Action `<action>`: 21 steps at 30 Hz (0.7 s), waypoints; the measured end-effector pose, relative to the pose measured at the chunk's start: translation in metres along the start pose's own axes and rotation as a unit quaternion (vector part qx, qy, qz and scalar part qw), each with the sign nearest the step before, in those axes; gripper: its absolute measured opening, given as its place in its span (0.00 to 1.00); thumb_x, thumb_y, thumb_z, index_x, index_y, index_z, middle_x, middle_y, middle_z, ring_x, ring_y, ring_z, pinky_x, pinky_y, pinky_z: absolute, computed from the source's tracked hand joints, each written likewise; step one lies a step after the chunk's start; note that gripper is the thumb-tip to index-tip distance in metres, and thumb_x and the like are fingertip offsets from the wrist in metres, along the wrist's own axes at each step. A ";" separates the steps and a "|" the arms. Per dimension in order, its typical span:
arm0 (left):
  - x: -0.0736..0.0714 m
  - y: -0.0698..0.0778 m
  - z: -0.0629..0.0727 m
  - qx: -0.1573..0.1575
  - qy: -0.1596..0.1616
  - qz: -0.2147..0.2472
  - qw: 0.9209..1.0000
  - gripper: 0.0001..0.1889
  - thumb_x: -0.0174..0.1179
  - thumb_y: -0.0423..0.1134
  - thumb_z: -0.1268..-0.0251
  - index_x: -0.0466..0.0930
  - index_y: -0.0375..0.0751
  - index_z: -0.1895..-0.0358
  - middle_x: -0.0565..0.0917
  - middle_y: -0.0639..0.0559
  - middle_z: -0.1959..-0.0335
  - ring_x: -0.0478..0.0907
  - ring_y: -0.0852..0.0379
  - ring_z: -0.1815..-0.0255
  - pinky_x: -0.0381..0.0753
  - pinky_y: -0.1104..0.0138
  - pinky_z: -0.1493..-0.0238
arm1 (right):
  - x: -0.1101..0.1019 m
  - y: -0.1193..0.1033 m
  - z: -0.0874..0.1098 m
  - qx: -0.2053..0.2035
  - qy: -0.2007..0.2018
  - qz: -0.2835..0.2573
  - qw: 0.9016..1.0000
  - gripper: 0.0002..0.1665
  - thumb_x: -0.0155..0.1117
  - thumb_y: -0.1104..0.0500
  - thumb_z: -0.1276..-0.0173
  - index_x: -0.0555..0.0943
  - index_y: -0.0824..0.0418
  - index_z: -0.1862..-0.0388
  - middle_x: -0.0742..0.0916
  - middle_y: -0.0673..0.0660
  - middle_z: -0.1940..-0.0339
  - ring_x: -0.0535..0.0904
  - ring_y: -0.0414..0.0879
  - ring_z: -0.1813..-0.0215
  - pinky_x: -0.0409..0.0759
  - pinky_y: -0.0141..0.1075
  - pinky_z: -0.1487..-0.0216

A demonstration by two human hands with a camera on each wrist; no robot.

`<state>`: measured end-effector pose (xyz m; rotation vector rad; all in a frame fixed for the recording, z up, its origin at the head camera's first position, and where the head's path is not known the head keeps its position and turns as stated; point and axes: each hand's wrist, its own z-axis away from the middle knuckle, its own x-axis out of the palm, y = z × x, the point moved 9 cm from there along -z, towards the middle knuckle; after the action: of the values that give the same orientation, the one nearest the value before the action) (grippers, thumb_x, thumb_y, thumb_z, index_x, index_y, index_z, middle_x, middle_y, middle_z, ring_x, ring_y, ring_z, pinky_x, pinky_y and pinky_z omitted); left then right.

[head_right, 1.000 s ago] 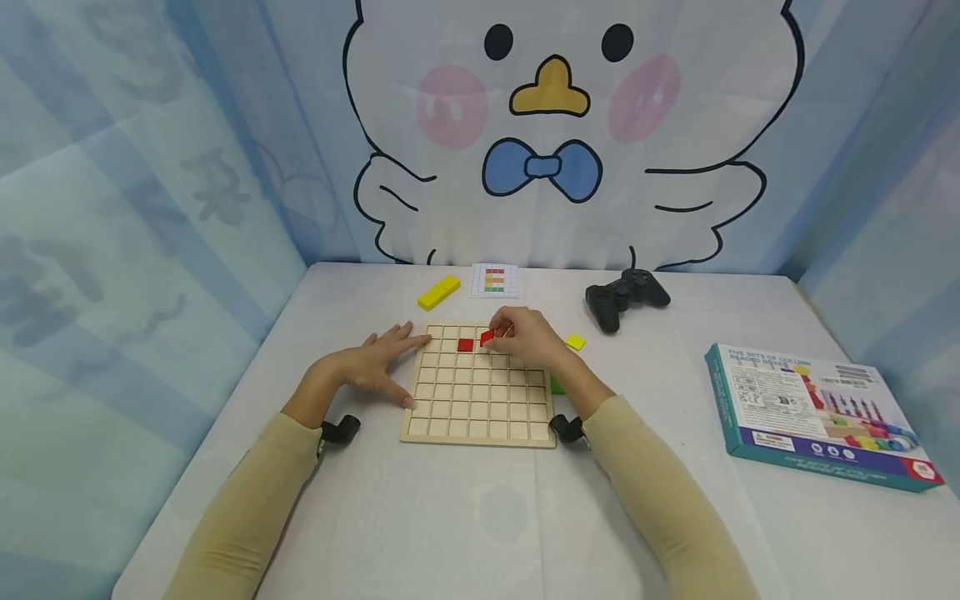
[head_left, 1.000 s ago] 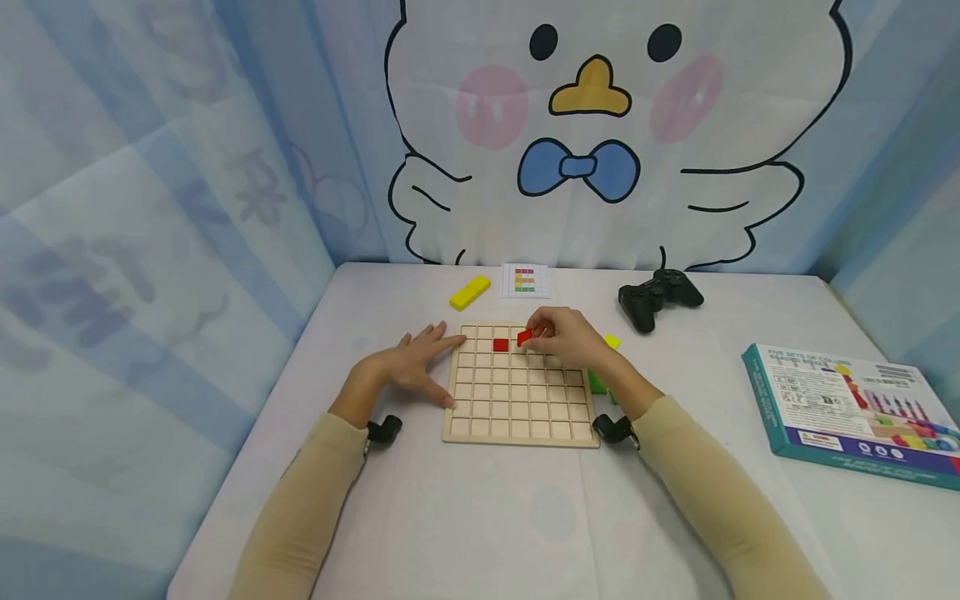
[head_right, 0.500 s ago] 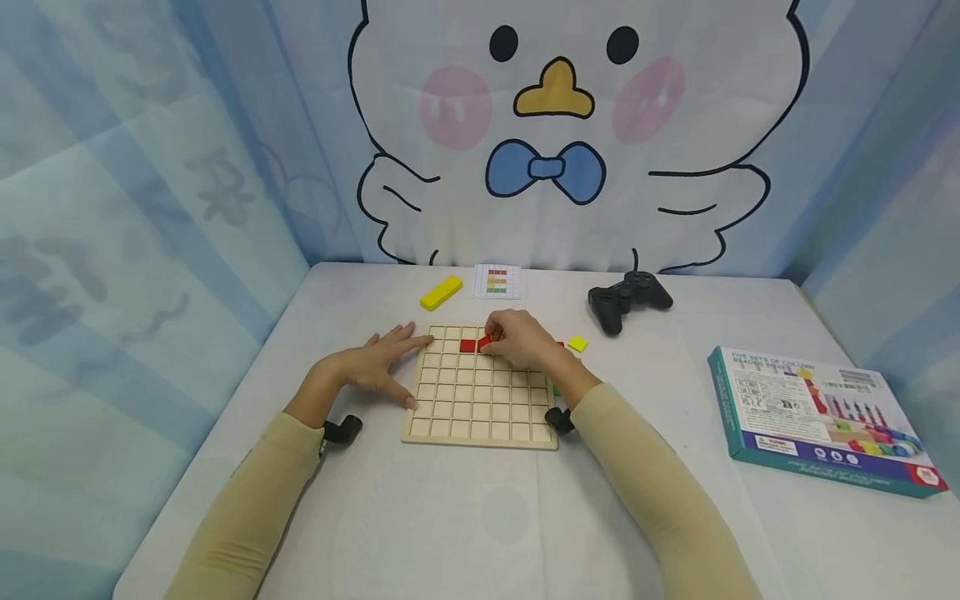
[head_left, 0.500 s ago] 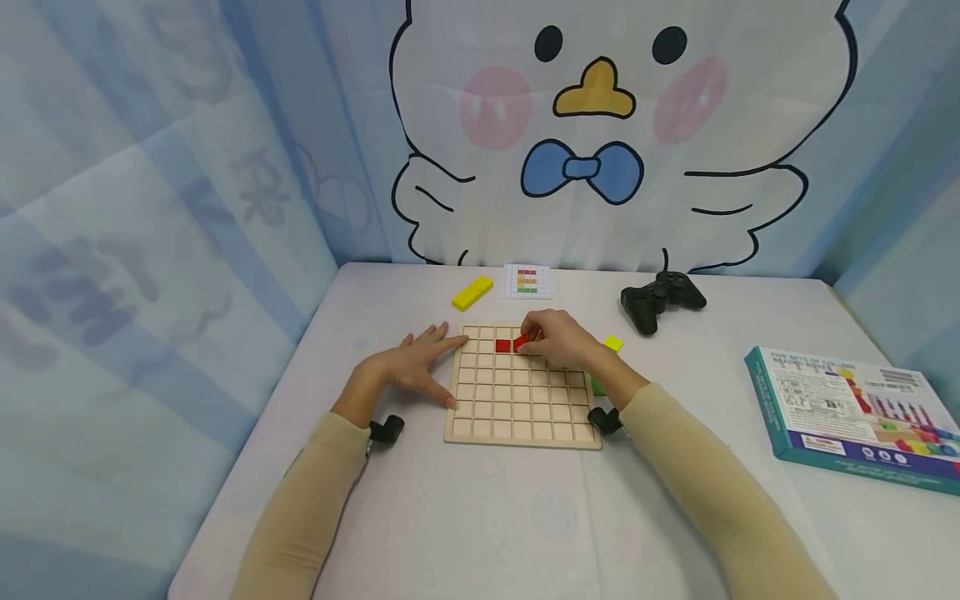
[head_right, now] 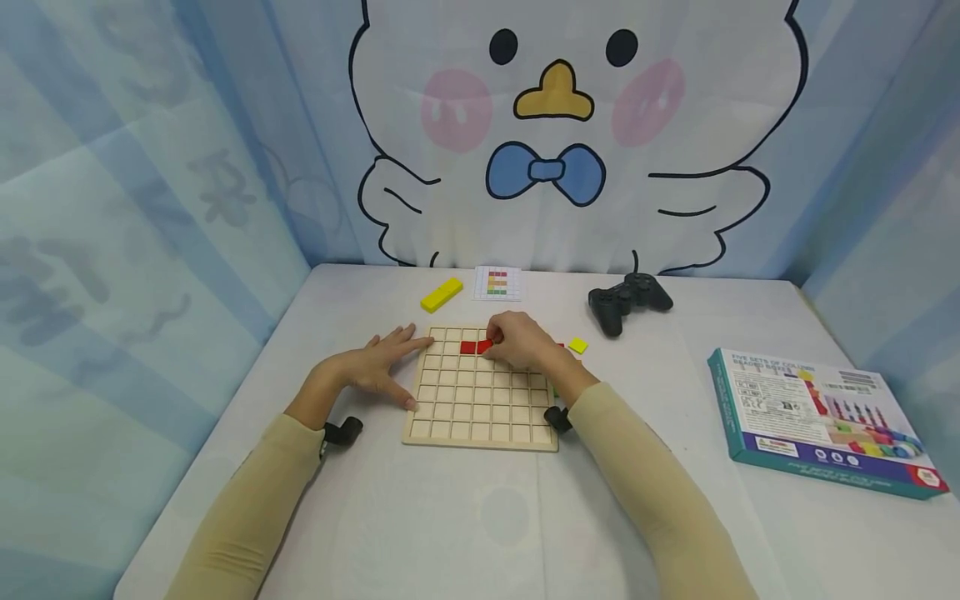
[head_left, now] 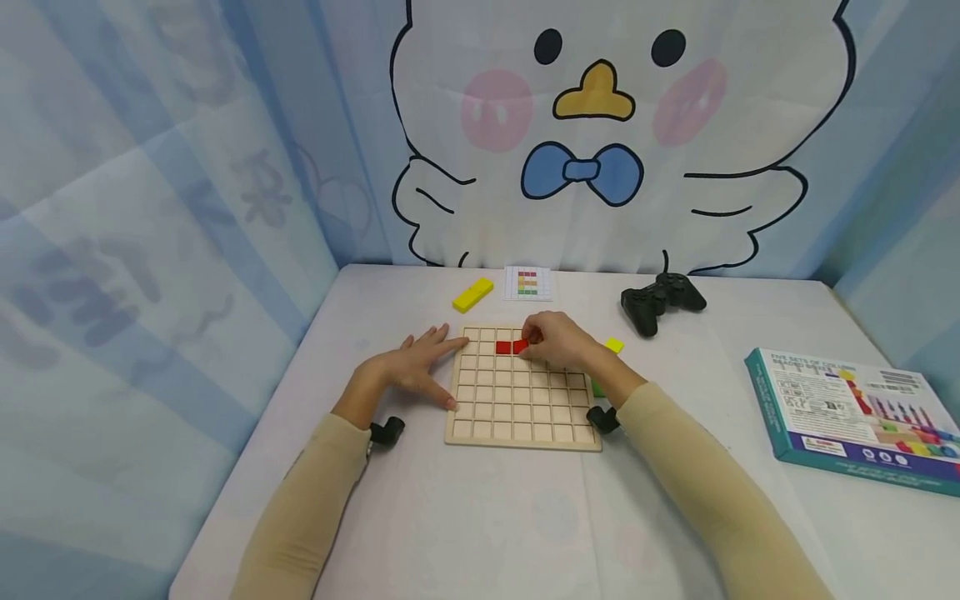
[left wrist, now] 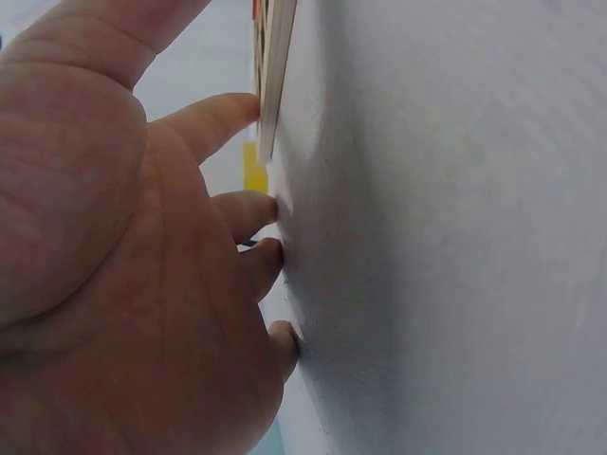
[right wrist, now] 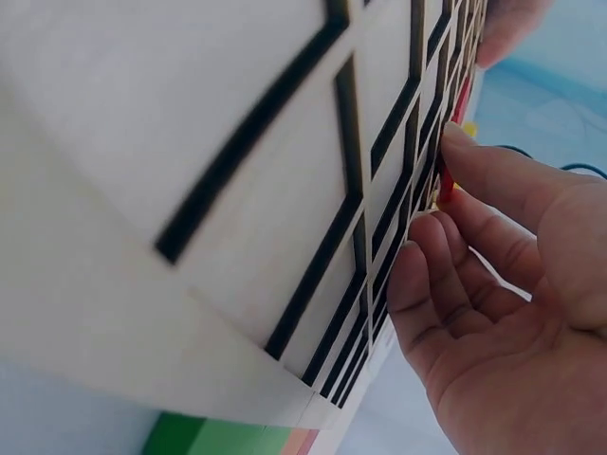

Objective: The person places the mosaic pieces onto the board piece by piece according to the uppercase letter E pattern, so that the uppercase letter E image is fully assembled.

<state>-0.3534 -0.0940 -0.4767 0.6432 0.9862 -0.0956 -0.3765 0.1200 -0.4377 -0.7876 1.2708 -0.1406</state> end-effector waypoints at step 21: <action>-0.001 0.005 0.004 0.006 0.000 0.004 1.000 0.62 0.77 0.65 0.51 0.48 0.63 0.14 0.32 0.46 0.12 0.26 0.45 0.12 0.26 0.43 0.15 | -0.034 -0.014 0.040 -0.039 0.093 -0.047 0.994 0.23 0.70 0.52 0.27 0.82 0.64 0.41 0.86 0.59 0.49 0.79 0.51 0.53 0.79 0.42 0.52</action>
<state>-0.3498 -0.0926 -0.4721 0.6575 0.9828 -0.0948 -0.3472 0.1449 -0.3991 -0.9189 1.4221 -0.2469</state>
